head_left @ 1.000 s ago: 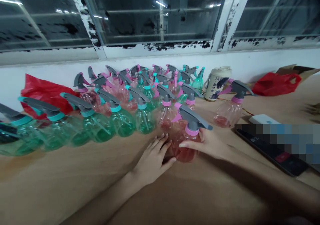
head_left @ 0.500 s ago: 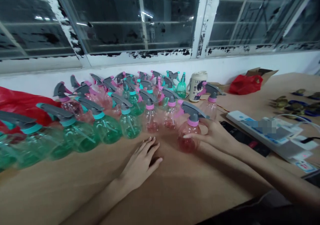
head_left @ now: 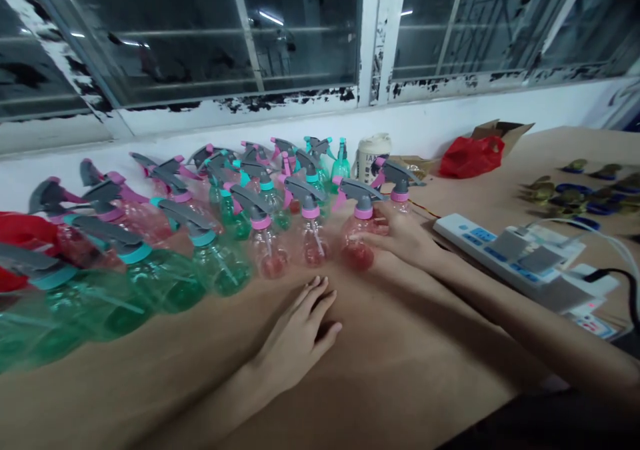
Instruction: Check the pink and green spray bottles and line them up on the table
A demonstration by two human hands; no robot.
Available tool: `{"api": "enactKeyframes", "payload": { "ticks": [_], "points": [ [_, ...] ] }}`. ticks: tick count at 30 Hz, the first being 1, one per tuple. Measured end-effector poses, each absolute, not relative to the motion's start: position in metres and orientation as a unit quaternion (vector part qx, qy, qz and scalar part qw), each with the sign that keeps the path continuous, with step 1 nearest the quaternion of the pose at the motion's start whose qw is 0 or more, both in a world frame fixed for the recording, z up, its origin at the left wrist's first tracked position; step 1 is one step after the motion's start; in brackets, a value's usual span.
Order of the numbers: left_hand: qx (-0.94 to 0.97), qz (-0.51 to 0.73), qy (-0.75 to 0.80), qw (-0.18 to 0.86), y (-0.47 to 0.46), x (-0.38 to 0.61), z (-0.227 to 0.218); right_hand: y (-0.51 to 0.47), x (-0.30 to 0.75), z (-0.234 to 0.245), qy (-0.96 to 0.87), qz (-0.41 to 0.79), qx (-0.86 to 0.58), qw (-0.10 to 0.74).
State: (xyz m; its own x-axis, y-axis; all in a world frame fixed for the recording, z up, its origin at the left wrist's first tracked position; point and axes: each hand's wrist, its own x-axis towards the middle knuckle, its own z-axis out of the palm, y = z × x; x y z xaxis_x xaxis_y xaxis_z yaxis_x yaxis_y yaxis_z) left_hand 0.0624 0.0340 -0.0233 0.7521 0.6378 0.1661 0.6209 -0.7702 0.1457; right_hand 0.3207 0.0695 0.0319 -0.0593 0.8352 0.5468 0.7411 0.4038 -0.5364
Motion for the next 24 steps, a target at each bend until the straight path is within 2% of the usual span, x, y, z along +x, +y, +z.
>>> {"api": "enactKeyframes", "payload": {
  "ticks": [15, 24],
  "points": [
    [0.942, 0.124, 0.311, 0.030, 0.049, 0.091, -0.026, 0.093, 0.313, 0.031, -0.717, 0.053, -0.556, 0.417],
    [0.942, 0.119, 0.312, 0.045, 0.052, 0.094, -0.023, 0.031, 0.351, 0.046, -0.627, 0.121, -0.565, 0.523]
  ]
}}
